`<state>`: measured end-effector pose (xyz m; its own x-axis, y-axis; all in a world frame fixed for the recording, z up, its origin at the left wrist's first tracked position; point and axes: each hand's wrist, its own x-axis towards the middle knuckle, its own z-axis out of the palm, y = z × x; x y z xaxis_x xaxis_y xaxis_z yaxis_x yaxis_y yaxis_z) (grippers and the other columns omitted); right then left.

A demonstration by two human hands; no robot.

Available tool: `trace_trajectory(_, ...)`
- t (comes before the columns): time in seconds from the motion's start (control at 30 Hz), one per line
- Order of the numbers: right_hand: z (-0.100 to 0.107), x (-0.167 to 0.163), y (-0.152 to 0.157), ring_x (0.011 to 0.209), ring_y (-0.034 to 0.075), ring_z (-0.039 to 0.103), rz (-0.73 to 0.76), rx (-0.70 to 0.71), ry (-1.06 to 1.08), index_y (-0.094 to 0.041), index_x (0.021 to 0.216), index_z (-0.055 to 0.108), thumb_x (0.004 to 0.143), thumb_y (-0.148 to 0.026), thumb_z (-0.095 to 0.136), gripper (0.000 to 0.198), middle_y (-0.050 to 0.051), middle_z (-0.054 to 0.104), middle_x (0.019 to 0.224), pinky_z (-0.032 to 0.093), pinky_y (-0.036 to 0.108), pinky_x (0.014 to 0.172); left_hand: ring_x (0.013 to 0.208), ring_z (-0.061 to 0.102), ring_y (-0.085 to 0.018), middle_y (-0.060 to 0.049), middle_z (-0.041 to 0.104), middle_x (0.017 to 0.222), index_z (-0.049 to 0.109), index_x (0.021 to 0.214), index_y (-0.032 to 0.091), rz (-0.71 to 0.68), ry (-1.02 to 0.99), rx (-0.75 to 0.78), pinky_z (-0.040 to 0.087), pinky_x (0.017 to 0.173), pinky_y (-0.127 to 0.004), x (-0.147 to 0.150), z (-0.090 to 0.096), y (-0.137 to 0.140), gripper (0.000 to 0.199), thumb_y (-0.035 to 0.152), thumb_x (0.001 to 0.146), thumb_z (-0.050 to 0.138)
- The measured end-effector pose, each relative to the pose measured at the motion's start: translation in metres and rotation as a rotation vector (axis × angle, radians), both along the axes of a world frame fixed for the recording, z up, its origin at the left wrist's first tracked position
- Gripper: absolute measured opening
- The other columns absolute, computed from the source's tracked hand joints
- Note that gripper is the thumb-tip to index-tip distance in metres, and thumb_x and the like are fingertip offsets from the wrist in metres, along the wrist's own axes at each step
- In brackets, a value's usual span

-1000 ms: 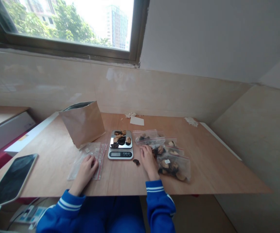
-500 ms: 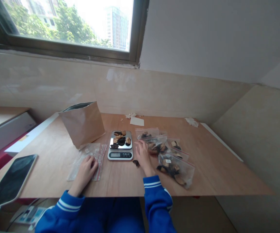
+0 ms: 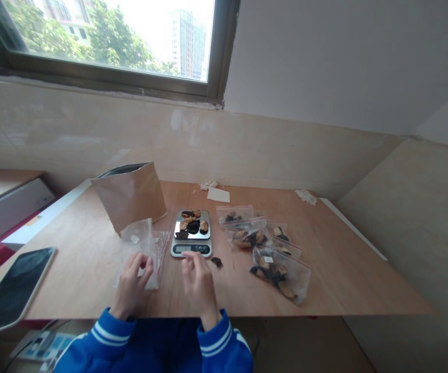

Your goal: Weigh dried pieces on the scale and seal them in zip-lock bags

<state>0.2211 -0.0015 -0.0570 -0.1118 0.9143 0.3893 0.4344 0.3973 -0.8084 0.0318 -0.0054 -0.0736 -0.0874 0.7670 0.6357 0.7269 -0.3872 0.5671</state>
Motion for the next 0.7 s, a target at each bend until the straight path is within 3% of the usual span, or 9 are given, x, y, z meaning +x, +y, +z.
trace_trajectory(0.07, 0.011, -0.022, -0.005, 0.077, 0.016, 0.060, 0.088, -0.099, 0.035, -0.022, 0.111, 0.057, 0.095, -0.035, 0.046, 0.023, 0.003, 0.065, 0.093, 0.047, 0.027, 0.073, 0.063, 0.051, -0.012, 0.001, 0.050, 0.068, 0.048, 0.072, 0.021, -0.123, 0.023, 0.032, 0.044, 0.061, -0.023, 0.008, 0.009, -0.005, 0.020, 0.020, 0.092, 0.046)
trace_trajectory(0.17, 0.015, -0.038, 0.000, 0.067, 0.014, 0.057, 0.129, -0.170, 0.064, -0.020, 0.088, 0.059, 0.095, -0.040, 0.045, 0.025, 0.001, 0.063, 0.078, 0.043, 0.025, 0.064, 0.065, 0.054, -0.012, 0.001, 0.053, 0.069, 0.051, 0.075, 0.020, -0.229, 0.009, 0.070, 0.046, 0.062, -0.022, 0.013, 0.020, -0.012, 0.016, 0.016, 0.091, 0.047)
trace_trajectory(0.23, 0.011, -0.034, 0.009, 0.062, 0.014, 0.054, 0.093, -0.209, 0.099, -0.020, 0.075, 0.055, 0.095, -0.041, 0.042, 0.032, 0.000, 0.058, 0.068, 0.041, 0.025, 0.060, 0.064, 0.054, -0.011, 0.002, 0.053, 0.069, 0.049, 0.074, 0.021, -0.142, -0.076, 0.106, 0.045, 0.061, -0.021, 0.011, 0.027, -0.015, 0.017, 0.015, 0.090, 0.046)
trace_trajectory(0.33, 0.005, -0.014, 0.021, 0.058, 0.013, 0.052, 0.049, -0.303, 0.167, -0.020, 0.070, 0.052, 0.094, -0.045, 0.044, 0.036, -0.002, 0.053, 0.060, 0.039, 0.024, 0.057, 0.062, 0.052, -0.011, 0.003, 0.051, 0.066, 0.049, 0.074, 0.021, 0.098, -0.232, 0.136, 0.044, 0.061, -0.022, 0.005, 0.040, -0.015, 0.017, 0.018, 0.090, 0.047)
trace_trajectory(0.43, 0.011, 0.012, 0.030, 0.064, 0.014, 0.055, 0.221, -0.375, 0.073, -0.019, 0.075, 0.058, 0.089, -0.050, 0.053, 0.034, -0.001, 0.060, 0.070, 0.043, 0.025, 0.061, 0.072, 0.055, -0.013, 0.001, 0.054, 0.075, 0.051, 0.070, 0.020, 0.183, -0.301, 0.092, 0.045, 0.071, -0.025, 0.001, 0.056, -0.008, 0.020, 0.024, 0.089, 0.050)
trace_trajectory(0.53, 0.025, 0.033, 0.042, 0.084, 0.017, 0.061, 0.296, -0.332, -0.031, -0.021, 0.096, 0.065, 0.089, -0.051, 0.053, 0.032, 0.004, 0.066, 0.098, 0.048, 0.027, 0.072, 0.091, 0.057, -0.018, -0.004, 0.056, 0.092, 0.054, 0.065, 0.019, 0.219, -0.328, 0.028, 0.045, 0.084, -0.031, 0.001, 0.070, 0.009, 0.025, 0.032, 0.086, 0.055)
trace_trajectory(0.63, 0.028, 0.046, 0.063, 0.101, 0.020, 0.060, 0.091, -0.153, -0.100, -0.022, 0.107, 0.063, 0.094, -0.043, 0.045, 0.030, 0.008, 0.063, 0.113, 0.049, 0.034, 0.088, 0.099, 0.057, -0.022, -0.007, 0.056, 0.100, 0.056, 0.064, 0.019, 0.211, -0.391, -0.065, 0.045, 0.087, -0.035, -0.001, 0.075, 0.029, 0.027, 0.038, 0.083, 0.056)
trace_trajectory(0.7, 0.018, 0.049, 0.080, 0.114, 0.023, 0.056, 0.030, -0.037, -0.196, -0.021, 0.115, 0.060, 0.094, -0.036, 0.045, 0.030, 0.010, 0.060, 0.122, 0.044, 0.039, 0.100, 0.102, 0.058, -0.023, -0.008, 0.057, 0.104, 0.057, 0.064, 0.020, 0.191, -0.433, -0.115, 0.046, 0.088, -0.036, -0.004, 0.074, 0.040, 0.026, 0.039, 0.082, 0.056)
